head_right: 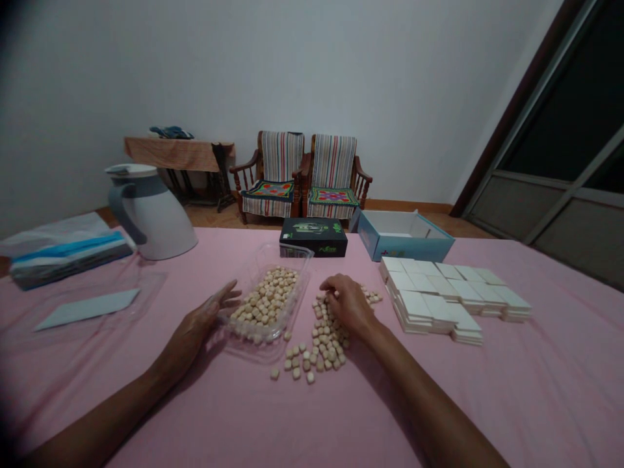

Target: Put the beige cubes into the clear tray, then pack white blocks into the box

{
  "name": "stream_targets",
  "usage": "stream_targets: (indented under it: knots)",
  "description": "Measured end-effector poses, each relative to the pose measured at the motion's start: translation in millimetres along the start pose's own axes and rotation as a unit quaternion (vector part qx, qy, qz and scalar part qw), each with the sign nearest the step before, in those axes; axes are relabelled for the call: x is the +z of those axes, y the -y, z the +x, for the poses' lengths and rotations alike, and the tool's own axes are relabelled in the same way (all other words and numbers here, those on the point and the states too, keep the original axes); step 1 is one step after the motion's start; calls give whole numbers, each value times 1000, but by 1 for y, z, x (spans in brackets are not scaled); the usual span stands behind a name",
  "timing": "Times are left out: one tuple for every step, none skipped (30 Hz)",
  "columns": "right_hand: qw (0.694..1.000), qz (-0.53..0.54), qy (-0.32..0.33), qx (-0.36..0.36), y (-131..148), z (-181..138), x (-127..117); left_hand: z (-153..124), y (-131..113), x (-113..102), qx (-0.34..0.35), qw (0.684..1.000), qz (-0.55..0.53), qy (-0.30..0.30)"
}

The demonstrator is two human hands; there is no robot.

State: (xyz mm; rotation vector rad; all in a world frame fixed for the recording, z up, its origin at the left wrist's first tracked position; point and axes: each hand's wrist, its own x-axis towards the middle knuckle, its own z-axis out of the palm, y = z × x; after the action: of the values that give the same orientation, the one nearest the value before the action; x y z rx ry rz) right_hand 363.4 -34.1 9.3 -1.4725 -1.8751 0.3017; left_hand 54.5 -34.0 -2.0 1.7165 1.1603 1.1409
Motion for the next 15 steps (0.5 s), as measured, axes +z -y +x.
stream_targets:
  knots:
    - [998,-51,34,-20,-2,-1,2,0,0,0,3,1000,3,1]
    - [994,-88,62,-33,-4,-1,4,-1,0,0,6,1000,4,2]
    - [989,-114,84,-39,-4,-1,6,-1,0,0,9,1000,2,1]
    - [986,-132,99,-38,-3,-1,8,-2,0,1,12,1000,0,1]
    - [983,-143,106,-34,-2,0,10,-2,0,1,13,1000,-3,0]
    - [982,-150,107,-29,-2,1,11,-2,0,1,13,1000,-6,0]
    - [982,-156,106,-25,-1,2,13,-2,0,1,10,1000,-10,-1]
    - [981,-163,105,-24,-1,3,15,-2,1,1,4,1000,-13,-1]
    - [979,-170,107,-26,-2,4,16,-2,1,1,-2,1000,-14,1]
    - [978,-178,107,-29,-2,5,17,-1,2,1,-7,1000,-14,2]
    - [977,-185,106,-33,-3,5,18,-1,2,1,-8,1000,-11,4]
    - [977,-185,98,-38,-4,6,18,-1,3,1,-7,1000,-6,7]
    - [980,-177,82,-41,-4,6,18,0,3,0,-2,1000,-1,6]
    - [985,-157,57,-44,-4,6,17,0,3,0,7,1000,4,3]
    - [991,-125,25,-45,-2,7,15,0,3,0,15,1000,7,1]
